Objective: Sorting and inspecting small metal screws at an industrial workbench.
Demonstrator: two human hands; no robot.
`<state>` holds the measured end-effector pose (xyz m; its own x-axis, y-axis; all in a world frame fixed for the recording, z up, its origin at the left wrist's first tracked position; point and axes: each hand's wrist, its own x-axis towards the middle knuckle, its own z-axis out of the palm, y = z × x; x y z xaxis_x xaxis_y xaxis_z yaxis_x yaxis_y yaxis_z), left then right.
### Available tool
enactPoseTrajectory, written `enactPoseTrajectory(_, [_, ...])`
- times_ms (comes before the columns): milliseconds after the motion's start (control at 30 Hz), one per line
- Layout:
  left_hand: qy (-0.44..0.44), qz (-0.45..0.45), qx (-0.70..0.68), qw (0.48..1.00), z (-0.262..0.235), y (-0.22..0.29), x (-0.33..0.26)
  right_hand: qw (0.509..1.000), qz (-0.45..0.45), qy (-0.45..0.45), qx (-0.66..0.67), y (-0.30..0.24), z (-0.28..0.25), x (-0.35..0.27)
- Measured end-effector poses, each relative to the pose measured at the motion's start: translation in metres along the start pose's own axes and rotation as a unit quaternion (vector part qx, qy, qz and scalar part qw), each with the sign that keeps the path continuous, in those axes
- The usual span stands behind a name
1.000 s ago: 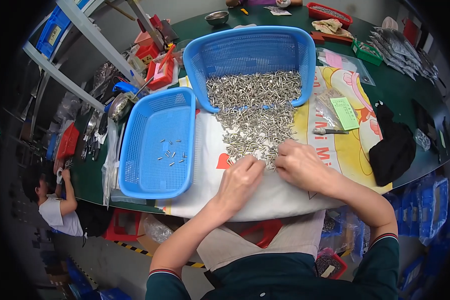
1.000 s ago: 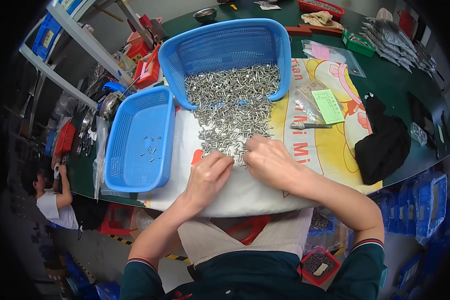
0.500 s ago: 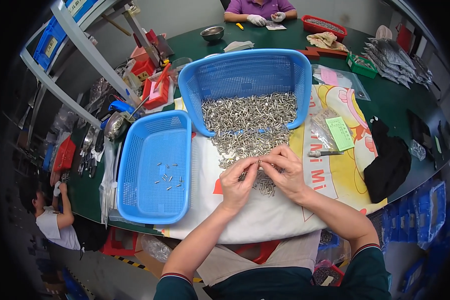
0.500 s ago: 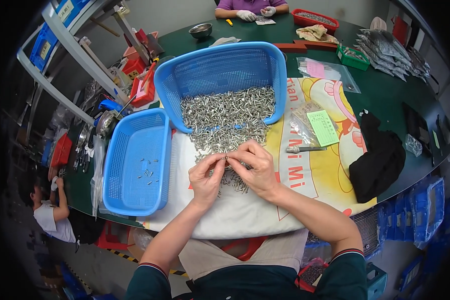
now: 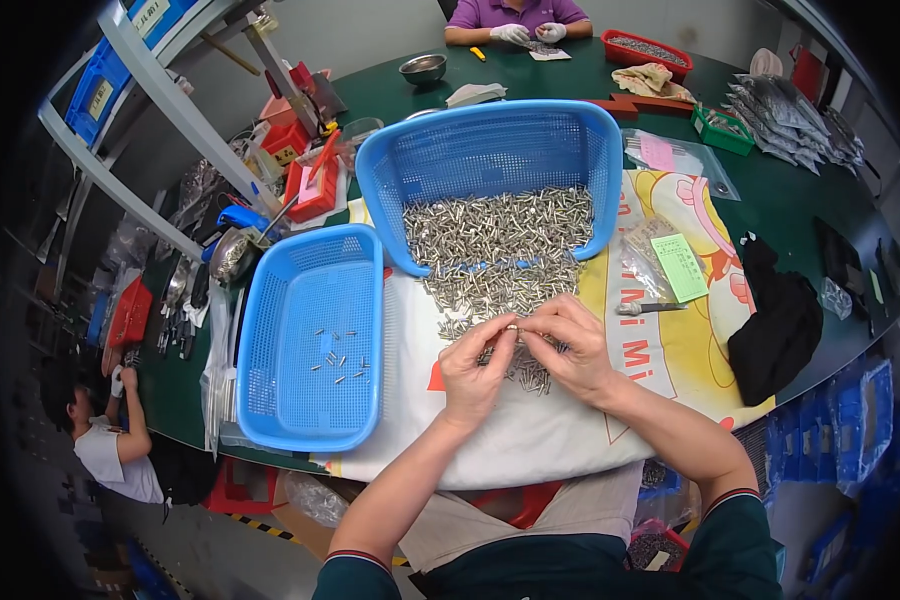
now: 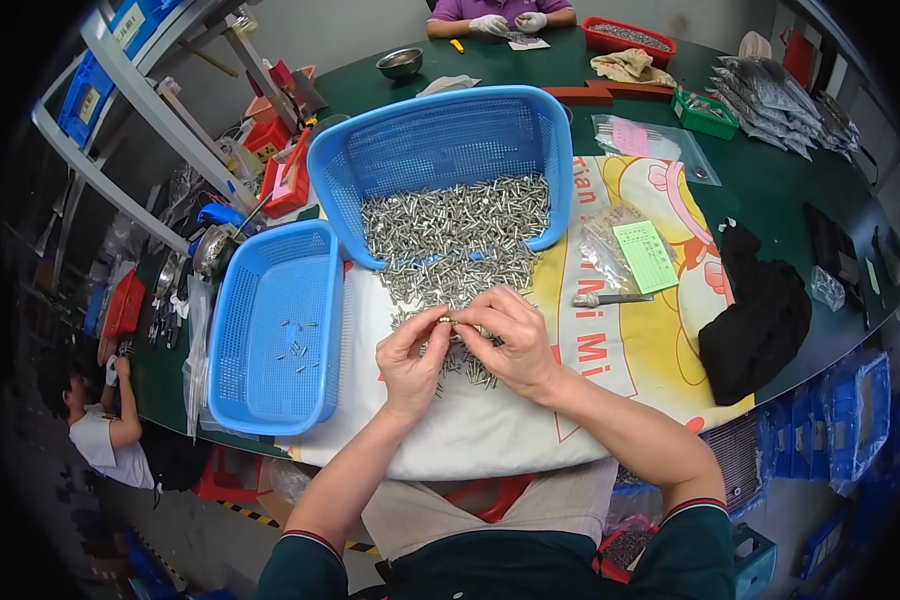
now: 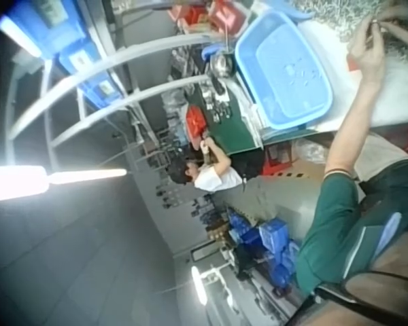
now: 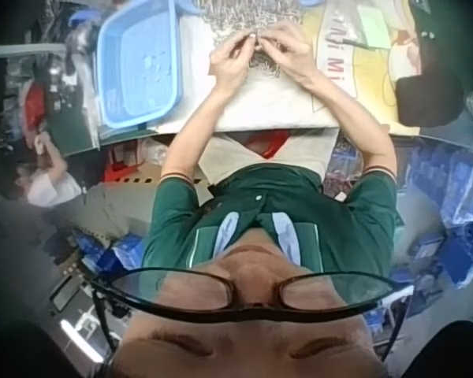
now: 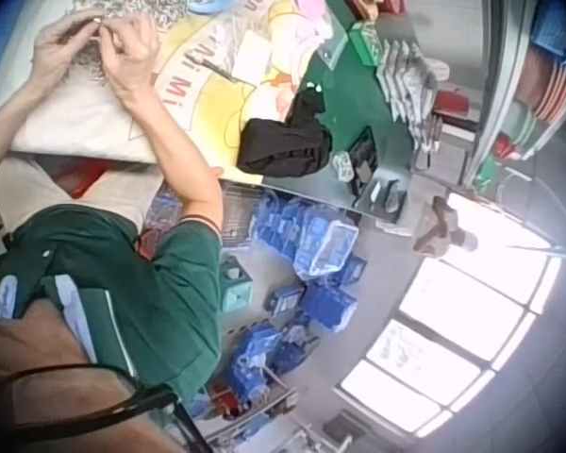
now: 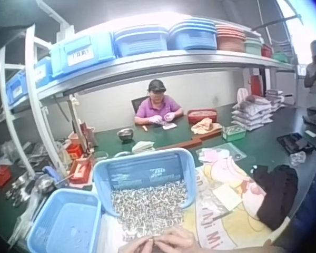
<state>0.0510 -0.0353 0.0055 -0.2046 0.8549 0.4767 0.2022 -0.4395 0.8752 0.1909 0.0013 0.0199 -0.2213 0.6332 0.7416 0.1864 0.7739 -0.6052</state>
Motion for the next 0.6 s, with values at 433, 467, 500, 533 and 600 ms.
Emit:
enactPoseTrajectory(433, [-0.037, -0.118, -0.116, 0.986, 0.0, 0.004, -0.002, 0.946, 0.267, -0.143, 0.115, -0.003, -0.016, 0.007])
enactPoseTrajectory(467, [-0.056, -0.174, -0.142, 0.973, -0.002, 0.008, 0.001, 0.928, 0.309, -0.171, 0.12, -0.003, -0.019, 0.009])
enactPoseTrajectory(500, [-0.076, -0.228, -0.167, 0.956, -0.003, 0.01, 0.002, 0.927, 0.312, -0.171, 0.12, 0.0, -0.018, 0.008])
enactPoseTrajectory(533, [-0.076, -0.23, -0.168, 0.956, -0.004, 0.009, 0.003, 0.907, 0.349, -0.174, 0.159, 0.003, -0.018, 0.007])
enactPoseTrajectory(600, [-0.102, -0.271, -0.183, 0.939, -0.006, 0.006, 0.004, 0.885, 0.379, -0.184, 0.197, 0.007, -0.018, 0.006])
